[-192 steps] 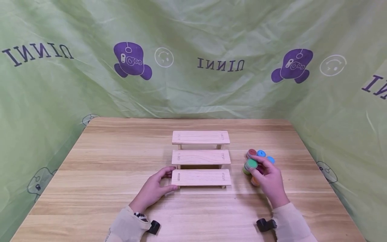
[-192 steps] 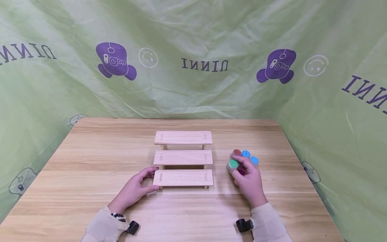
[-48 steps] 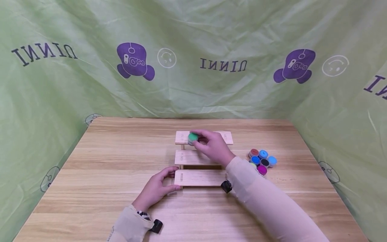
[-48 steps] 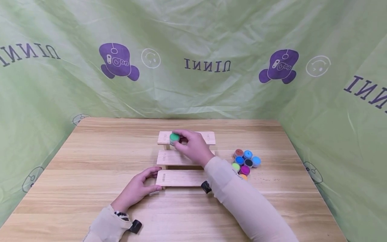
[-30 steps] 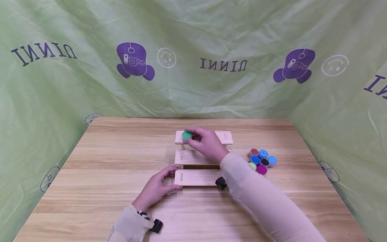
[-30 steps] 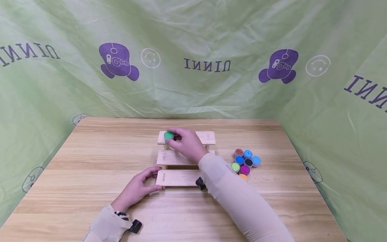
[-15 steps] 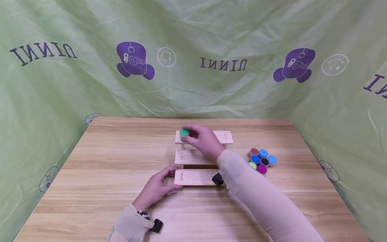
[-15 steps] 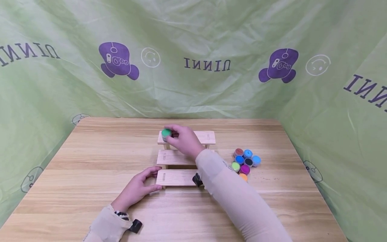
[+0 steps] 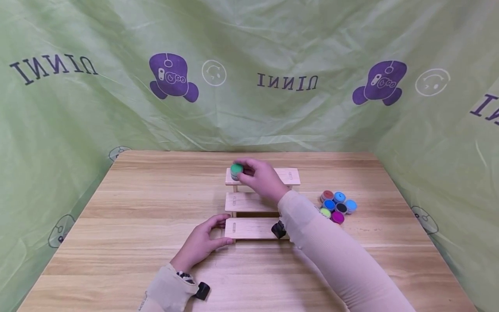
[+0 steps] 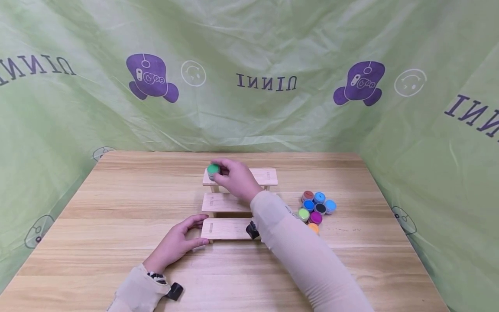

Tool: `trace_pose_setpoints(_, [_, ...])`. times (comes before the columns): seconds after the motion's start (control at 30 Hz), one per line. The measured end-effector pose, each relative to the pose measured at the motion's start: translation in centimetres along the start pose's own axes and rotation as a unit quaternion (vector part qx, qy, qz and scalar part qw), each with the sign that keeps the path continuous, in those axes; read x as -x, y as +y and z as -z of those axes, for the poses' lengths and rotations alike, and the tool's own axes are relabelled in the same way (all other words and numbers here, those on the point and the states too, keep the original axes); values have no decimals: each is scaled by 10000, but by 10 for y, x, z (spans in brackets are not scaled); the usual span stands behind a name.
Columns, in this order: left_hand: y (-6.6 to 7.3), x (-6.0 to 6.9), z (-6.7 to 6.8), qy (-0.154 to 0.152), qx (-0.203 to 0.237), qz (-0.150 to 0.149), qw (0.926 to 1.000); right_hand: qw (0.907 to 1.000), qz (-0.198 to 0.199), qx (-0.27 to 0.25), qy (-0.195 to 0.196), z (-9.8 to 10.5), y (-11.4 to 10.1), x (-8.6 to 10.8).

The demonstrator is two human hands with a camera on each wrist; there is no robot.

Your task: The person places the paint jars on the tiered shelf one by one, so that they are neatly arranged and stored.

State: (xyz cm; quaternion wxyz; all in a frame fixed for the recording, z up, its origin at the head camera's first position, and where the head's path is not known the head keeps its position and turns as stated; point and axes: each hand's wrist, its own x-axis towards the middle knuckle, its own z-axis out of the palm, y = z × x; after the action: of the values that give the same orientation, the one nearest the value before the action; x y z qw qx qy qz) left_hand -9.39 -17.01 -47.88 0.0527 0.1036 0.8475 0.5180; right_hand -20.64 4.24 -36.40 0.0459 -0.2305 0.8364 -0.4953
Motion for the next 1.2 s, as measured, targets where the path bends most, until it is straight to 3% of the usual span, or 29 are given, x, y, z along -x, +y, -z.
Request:
trace_pose_setpoints(0.6, [-1,0,-1,-6,-38,17,10000,9990,-230,-371,127,1,3,0])
trace_pose_setpoints(1.2, [-1,0,-2,88,-153,-135,9998,9928,-86,-965,698,9,7,13])
